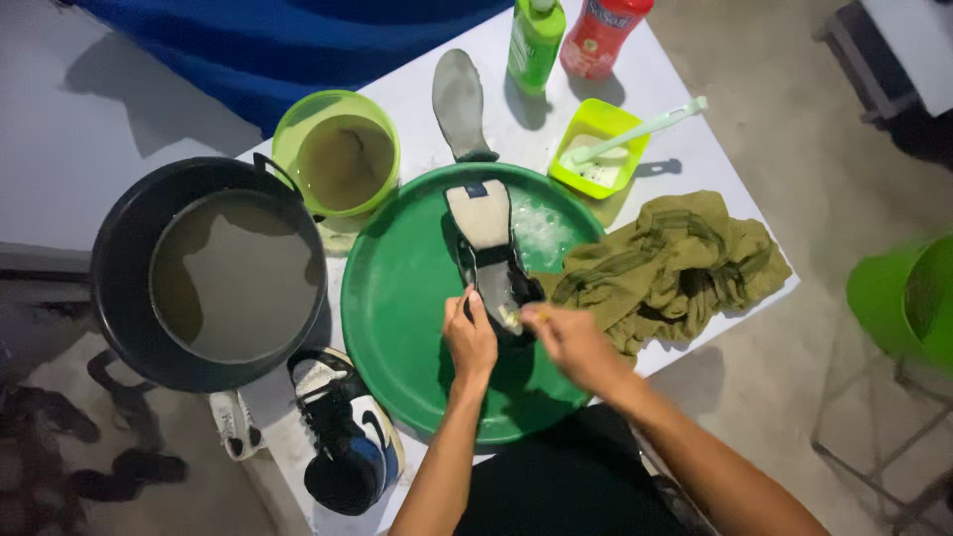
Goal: The person scrubs a black and white sneaker with a yellow toothbrush over a green basin filled with soapy water. They rotate the shoe to clean different areas, including the sole and upper, while occasionally dipping the brush into the basin.
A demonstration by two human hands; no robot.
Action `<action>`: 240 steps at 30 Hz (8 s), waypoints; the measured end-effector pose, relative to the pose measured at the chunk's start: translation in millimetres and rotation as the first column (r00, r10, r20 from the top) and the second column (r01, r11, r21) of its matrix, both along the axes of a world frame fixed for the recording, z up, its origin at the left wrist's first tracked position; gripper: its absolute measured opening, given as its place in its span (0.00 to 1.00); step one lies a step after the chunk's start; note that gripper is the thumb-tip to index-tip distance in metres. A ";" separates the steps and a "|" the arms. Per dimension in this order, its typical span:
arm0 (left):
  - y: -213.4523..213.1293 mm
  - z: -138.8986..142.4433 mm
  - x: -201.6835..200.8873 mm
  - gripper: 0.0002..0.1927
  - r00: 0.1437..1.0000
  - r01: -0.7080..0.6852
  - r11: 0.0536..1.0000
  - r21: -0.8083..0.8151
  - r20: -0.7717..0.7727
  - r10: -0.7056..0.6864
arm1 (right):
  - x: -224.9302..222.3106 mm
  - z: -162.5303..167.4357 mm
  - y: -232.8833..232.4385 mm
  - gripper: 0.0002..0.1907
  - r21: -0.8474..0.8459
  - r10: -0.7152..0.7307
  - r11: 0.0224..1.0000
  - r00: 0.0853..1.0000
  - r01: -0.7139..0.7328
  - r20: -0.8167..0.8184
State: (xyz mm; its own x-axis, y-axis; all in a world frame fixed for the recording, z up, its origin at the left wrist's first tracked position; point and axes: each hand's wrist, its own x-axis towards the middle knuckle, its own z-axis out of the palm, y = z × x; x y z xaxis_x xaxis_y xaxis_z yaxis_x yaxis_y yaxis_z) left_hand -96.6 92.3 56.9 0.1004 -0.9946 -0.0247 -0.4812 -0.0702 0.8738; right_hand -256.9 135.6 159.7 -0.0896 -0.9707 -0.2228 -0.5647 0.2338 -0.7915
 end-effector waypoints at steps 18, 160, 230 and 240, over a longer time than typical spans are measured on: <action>-7.9 8.0 -26.0 0.21 0.996 -0.090 0.992 0.093 0.025 0.088 | -178.7 -83.1 -135.2 0.15 -0.308 -0.155 0.950 0.936 0.054 -0.315; 81.6 -71.8 44.9 0.35 0.870 0.192 0.955 0.225 -0.490 -0.059 | 74.2 18.7 72.1 0.15 0.052 0.098 0.993 0.994 -0.101 0.056; 69.0 -48.7 36.5 0.33 0.939 0.075 0.966 0.248 -0.344 0.016 | 42.2 21.8 39.9 0.17 0.260 0.276 0.922 0.958 -0.287 0.081; 62.8 -31.5 33.3 0.30 0.969 0.047 0.985 0.168 -0.247 -0.005 | 46.5 21.7 46.4 0.15 0.128 0.176 0.974 0.980 -0.186 0.089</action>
State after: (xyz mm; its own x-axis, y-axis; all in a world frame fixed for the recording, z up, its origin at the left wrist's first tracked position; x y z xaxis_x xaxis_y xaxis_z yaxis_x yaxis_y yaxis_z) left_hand -63.3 155.1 25.5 0.0442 -0.9755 -0.2156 -0.2582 -0.2196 0.9408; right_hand -210.4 181.9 181.4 0.1072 -0.9299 -0.3519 -0.5460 0.2408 -0.8025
